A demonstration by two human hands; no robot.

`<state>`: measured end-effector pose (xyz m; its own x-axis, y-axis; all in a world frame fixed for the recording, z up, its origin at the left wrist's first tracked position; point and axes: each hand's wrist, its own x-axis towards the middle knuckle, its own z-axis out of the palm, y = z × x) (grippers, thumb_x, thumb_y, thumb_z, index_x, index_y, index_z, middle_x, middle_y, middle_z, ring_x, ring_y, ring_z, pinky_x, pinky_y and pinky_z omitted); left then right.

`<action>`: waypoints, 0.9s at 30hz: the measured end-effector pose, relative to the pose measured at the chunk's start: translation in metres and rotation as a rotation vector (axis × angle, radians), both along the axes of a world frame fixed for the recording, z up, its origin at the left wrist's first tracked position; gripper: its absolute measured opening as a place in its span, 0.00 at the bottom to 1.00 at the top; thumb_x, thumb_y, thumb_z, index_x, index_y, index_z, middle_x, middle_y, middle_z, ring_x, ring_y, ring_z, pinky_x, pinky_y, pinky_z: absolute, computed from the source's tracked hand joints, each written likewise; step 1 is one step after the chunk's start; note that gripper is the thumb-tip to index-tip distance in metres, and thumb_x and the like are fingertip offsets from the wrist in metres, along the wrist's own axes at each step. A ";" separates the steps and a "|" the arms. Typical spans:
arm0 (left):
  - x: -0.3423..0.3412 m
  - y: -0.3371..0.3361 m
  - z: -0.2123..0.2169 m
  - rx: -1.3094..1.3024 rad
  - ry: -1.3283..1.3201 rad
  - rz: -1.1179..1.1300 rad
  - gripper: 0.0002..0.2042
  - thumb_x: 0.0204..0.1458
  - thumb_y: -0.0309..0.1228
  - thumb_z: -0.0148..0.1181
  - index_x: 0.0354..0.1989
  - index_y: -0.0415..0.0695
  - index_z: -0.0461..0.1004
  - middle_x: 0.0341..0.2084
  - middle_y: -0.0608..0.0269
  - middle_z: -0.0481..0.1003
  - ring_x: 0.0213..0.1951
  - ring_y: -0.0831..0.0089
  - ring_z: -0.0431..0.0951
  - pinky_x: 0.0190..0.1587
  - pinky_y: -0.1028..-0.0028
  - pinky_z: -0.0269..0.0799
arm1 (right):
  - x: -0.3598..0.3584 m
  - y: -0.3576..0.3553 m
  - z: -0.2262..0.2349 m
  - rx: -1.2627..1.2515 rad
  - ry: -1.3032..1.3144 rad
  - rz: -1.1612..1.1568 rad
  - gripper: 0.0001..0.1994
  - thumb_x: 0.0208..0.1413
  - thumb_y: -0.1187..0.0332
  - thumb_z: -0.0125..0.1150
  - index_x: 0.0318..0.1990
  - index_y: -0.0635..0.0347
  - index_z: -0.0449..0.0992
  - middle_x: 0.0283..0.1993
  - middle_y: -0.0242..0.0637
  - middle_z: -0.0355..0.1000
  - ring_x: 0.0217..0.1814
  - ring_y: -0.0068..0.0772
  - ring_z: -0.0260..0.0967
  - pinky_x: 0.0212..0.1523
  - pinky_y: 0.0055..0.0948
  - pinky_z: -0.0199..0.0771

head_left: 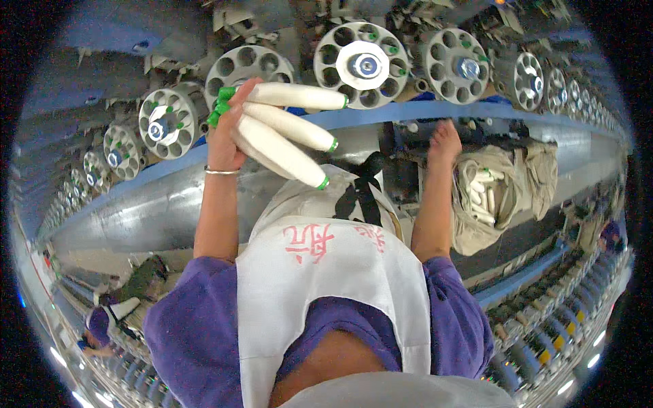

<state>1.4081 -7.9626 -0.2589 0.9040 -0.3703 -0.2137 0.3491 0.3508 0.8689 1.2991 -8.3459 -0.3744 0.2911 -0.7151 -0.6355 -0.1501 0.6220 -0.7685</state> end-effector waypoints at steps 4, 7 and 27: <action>0.001 -0.013 -0.002 -0.072 0.040 -0.102 0.31 0.50 0.45 0.50 0.61 0.41 0.59 0.57 0.53 0.62 0.53 0.58 0.69 0.56 0.64 0.64 | 0.033 0.077 0.028 -1.350 -0.170 1.084 0.11 0.50 0.77 0.55 0.42 0.59 0.74 0.30 0.32 0.71 0.31 0.28 0.67 0.32 0.24 0.66; 0.006 -0.013 -0.004 -0.059 0.076 -0.050 0.30 0.52 0.45 0.49 0.61 0.40 0.58 0.59 0.51 0.59 0.56 0.55 0.65 0.58 0.60 0.62 | 0.037 0.101 0.031 -1.121 -0.436 1.102 0.07 0.46 0.79 0.58 0.35 0.62 0.76 0.30 0.32 0.71 0.30 0.25 0.66 0.32 0.22 0.64; 0.007 -0.031 -0.022 0.013 -0.032 -0.002 0.28 0.48 0.41 0.50 0.58 0.38 0.64 0.59 0.55 0.60 0.58 0.63 0.61 0.60 0.67 0.56 | -0.004 0.154 0.041 0.606 -0.390 0.729 0.14 0.50 0.66 0.63 0.41 0.65 0.76 0.33 0.36 0.74 0.28 0.20 0.67 0.31 0.18 0.69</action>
<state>1.4148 -7.9934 -0.2813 0.9097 -0.3696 -0.1894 0.3217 0.3385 0.8843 1.2947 -8.1924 -0.3336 0.7902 0.1282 -0.5993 -0.4539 0.7796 -0.4316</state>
